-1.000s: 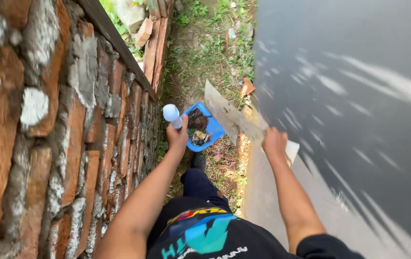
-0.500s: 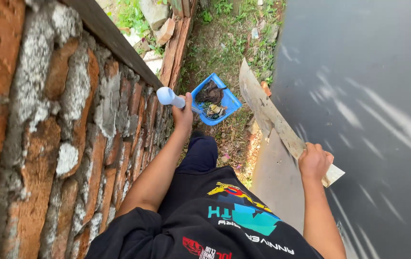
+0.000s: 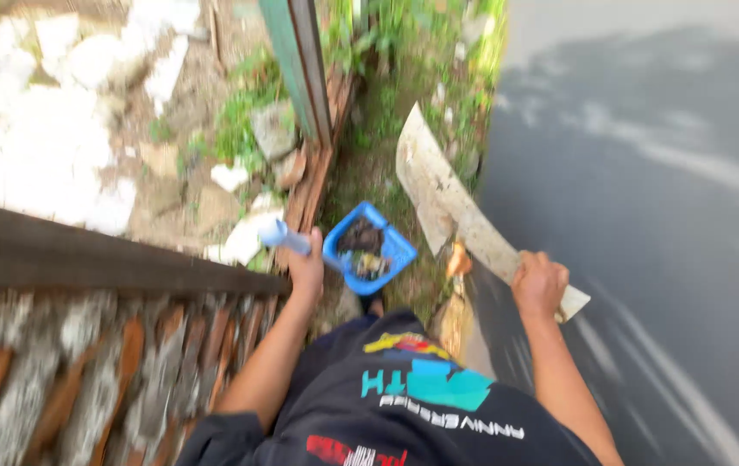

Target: Collecting debris and pulling weeds in an outdoor garden area.

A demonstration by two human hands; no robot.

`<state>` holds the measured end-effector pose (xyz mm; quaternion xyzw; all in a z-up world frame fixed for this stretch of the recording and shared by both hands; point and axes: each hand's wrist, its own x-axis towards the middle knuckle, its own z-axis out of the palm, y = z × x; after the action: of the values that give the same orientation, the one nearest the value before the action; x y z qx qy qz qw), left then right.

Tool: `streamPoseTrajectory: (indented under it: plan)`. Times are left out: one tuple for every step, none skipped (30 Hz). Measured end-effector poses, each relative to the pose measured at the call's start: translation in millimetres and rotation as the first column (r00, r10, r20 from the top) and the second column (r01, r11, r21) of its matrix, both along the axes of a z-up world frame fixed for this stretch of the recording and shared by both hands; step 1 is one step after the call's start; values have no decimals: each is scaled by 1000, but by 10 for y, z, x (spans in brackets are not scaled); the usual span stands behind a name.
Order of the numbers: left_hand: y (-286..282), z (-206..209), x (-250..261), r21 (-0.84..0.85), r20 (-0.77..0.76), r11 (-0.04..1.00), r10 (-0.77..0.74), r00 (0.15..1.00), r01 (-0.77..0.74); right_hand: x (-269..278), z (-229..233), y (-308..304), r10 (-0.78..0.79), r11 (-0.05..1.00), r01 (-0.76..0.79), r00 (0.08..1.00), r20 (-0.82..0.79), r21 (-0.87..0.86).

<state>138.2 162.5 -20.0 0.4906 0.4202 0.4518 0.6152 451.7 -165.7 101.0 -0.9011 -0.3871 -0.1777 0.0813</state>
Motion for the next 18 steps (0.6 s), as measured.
streamPoseTrajectory:
  plan:
    - [205, 96, 206, 28, 21, 1000, 3, 1000, -4, 252, 117, 298, 3, 1000, -4, 1000, 21, 28]
    - [219, 110, 216, -31, -16, 999, 26, 1000, -27, 331, 169, 432, 44, 999, -45, 998, 32, 28]
    - [228, 103, 217, -88, -55, 995, 48, 997, -53, 400, 202, 561, 85, 996, -86, 995, 43, 28]
    - [273, 220, 254, -98, -70, 993, 58, 996, -65, 475, 268, 667, 96, 995, -97, 995, 28, 18]
    - [320, 345, 295, -142, -81, 989, 24, 996, -36, 553, 341, 774, 132, 988, -133, 991, 26, 73]
    - [400, 479, 368, -181, -82, 983, -7, 997, -8, 657, 430, 913, 167, 977, -170, 985, 32, 132]
    - [428, 554, 398, -187, -89, 982, 5, 996, -21, 726, 479, 986, 180, 975, -181, 983, 24, 128]
    - [491, 637, 442, -160, -94, 987, 18, 995, -33, 806, 529, 1087, 181, 973, -181, 983, 12, 146]
    - [551, 724, 483, -133, -99, 990, 31, 995, -45, 882, 581, 1186, 182, 970, -179, 983, -1, 164]
    - [615, 746, 492, -129, -98, 990, 43, 994, -55, 969, 588, 1281, 193, 967, -190, 981, 0, 168]
    - [676, 766, 497, -48, -161, 998, 32, 986, -40, 1053, 593, 1374, 192, 964, -185, 981, -20, 191]
    - [732, 776, 520, 31, -224, 999, 27, 974, -21, 1154, 601, 1469, 193, 960, -181, 980, -38, 212]
    - [767, 900, 532, 34, -221, 999, 39, 975, -33, 1239, 614, 1584, 205, 957, -193, 978, -35, 215]
    - [819, 1026, 560, 72, -275, 997, 48, 960, -29, 1340, 624, 1717, 207, 957, -192, 977, -46, 216]
    - [867, 1149, 587, 110, -329, 994, 59, 943, -24, 1440, 631, 1849, 209, 957, -192, 976, -56, 216]
    - [897, 1185, 598, 111, -327, 993, 73, 942, -38, 1514, 645, 2003, 223, 954, -206, 973, -55, 217]
    - [928, 1220, 610, 35, -355, 998, 64, 933, -55, 1586, 657, 2159, 255, 943, -234, 965, -62, 234]
    - [948, 1257, 625, -43, -382, 996, 55, 922, -78, 1668, 673, 2324, 292, 931, -266, 954, -70, 250]
